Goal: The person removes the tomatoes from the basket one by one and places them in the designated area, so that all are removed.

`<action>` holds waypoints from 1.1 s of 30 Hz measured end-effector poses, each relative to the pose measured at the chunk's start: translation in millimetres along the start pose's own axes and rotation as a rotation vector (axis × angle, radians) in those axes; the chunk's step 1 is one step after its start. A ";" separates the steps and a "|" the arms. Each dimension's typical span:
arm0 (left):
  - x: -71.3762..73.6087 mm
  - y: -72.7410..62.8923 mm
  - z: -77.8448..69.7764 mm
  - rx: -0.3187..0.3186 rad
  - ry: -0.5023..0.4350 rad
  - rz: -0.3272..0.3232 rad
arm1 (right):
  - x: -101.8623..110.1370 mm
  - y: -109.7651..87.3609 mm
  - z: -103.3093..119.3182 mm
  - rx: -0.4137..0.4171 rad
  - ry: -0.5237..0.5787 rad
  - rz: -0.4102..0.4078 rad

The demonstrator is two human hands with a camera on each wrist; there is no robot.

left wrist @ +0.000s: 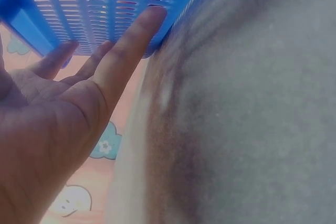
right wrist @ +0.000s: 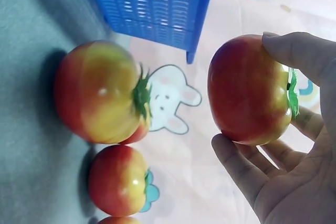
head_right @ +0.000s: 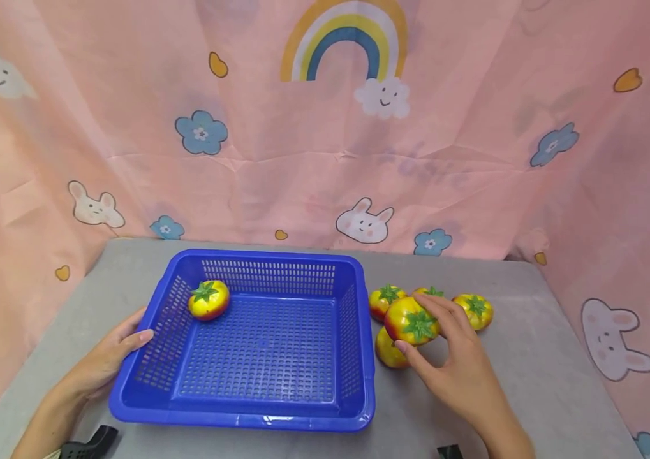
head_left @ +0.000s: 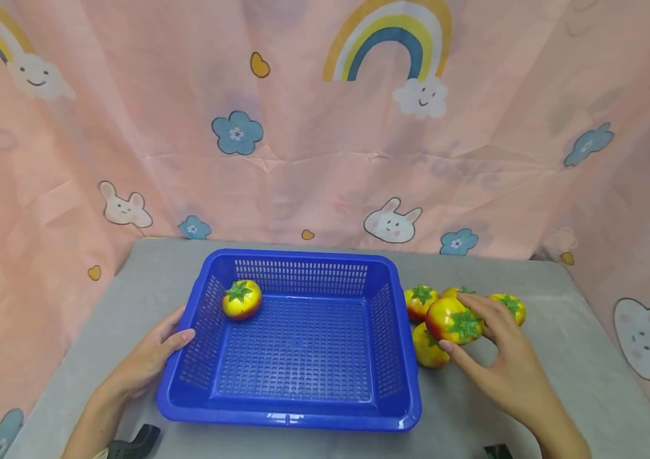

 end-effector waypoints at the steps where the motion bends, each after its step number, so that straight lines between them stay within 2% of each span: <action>1: -0.2 0.3 -0.1 0.002 0.005 -0.006 | 0.4 -0.6 -1.6 -0.008 -0.010 0.002; 9: -3.3 1.1 -2.3 0.011 0.034 -0.018 | -0.9 -1.2 -12.6 -0.019 -0.038 0.009; 20: -1.4 -0.8 -1.6 0.024 0.040 -0.028 | 5.7 -0.7 -40.8 -0.071 -0.065 0.015; 27: -3.5 -0.6 1.3 0.026 0.024 -0.013 | 6.2 -2.0 -53.2 -0.075 -0.071 0.027; 33: -1.1 -0.5 0.2 0.031 0.031 -0.033 | 3.2 -1.8 -58.6 -0.072 -0.074 0.027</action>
Point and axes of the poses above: each hand's wrist, its own y-axis towards the middle knuckle, its own x-axis out of the back of the hand, z = x × y, the point moved 7 cm from there along y, towards the middle knuckle, and after that the axes turned 1 degree about -y, right-handed, at the moved point
